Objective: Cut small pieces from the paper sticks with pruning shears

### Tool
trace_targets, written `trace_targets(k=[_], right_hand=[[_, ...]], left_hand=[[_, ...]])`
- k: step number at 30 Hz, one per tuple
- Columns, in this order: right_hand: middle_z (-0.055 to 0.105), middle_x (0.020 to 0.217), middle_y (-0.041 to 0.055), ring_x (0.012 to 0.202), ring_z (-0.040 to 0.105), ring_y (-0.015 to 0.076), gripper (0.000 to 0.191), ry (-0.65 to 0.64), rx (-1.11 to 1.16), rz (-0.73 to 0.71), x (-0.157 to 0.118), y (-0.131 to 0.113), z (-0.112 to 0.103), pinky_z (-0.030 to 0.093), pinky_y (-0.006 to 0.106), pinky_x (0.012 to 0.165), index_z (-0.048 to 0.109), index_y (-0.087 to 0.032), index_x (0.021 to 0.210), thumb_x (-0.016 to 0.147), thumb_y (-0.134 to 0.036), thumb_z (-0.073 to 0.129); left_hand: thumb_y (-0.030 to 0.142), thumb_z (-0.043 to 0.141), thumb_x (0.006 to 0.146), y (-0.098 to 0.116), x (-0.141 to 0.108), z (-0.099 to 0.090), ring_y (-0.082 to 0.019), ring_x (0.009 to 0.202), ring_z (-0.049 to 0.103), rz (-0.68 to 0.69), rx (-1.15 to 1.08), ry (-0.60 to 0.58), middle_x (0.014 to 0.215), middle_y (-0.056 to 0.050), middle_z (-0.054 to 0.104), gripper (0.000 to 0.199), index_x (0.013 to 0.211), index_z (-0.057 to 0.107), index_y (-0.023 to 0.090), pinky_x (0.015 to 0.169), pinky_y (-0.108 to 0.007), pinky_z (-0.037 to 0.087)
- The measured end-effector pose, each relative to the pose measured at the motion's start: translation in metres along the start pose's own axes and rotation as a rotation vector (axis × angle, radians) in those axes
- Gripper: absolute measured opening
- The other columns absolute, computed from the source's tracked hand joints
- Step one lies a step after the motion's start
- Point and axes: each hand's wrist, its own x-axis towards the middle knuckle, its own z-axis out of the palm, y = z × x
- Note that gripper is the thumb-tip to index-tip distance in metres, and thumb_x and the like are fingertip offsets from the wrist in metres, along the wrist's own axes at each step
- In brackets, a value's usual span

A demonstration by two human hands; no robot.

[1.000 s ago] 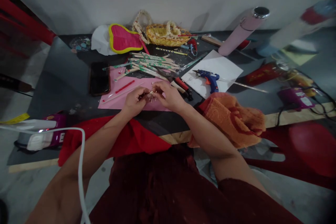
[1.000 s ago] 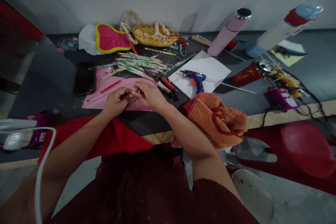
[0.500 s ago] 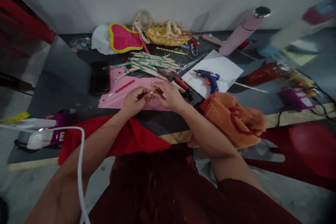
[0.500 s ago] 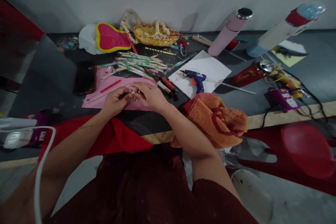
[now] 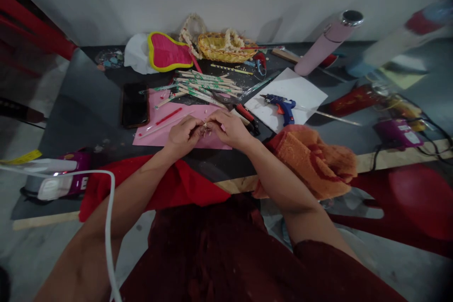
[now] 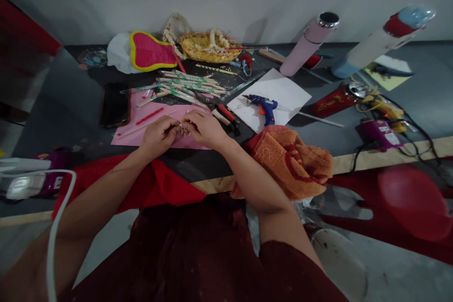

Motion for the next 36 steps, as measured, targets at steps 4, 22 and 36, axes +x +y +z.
trace_targets(k=[4, 22, 36], right_hand=[[0.063, 0.087, 0.0054, 0.082, 0.058, 0.0167, 0.012, -0.033, -0.03, -0.005, -0.0007, 0.0001, 0.0015, 0.045, 0.03, 0.076, 0.056, -0.019, 0.09, 0.09, -0.022, 0.044], [0.062, 0.081, 0.0028, 0.075, 0.056, 0.014, 0.014, -0.005, 0.096, 0.084, -0.0001, 0.0005, -0.0017, 0.044, 0.028, 0.07, 0.056, -0.019, 0.085, 0.091, -0.027, 0.045], [0.061, 0.081, 0.0017, 0.071, 0.055, 0.0126, 0.007, -0.014, 0.101, 0.094, -0.0012, 0.0008, 0.0013, 0.043, 0.026, 0.067, 0.057, -0.019, 0.083, 0.084, -0.021, 0.05]], left_hand=[[0.019, 0.048, 0.085, 0.0012, -0.0014, 0.0014, -0.016, 0.085, 0.061, 0.007, 0.061, -0.016, 0.087, -0.004, 0.066, 0.014, 0.091, 0.06, 0.019, 0.073, -0.028, 0.048], [0.03, 0.046, 0.092, 0.0041, -0.0015, -0.0008, -0.015, 0.083, 0.06, 0.041, 0.063, 0.035, 0.084, -0.003, 0.065, 0.018, 0.091, 0.06, 0.019, 0.07, -0.026, 0.045], [0.031, 0.046, 0.092, 0.0036, -0.0017, 0.0005, -0.015, 0.084, 0.06, 0.054, 0.097, 0.032, 0.086, -0.004, 0.065, 0.019, 0.092, 0.06, 0.019, 0.069, -0.025, 0.046]])
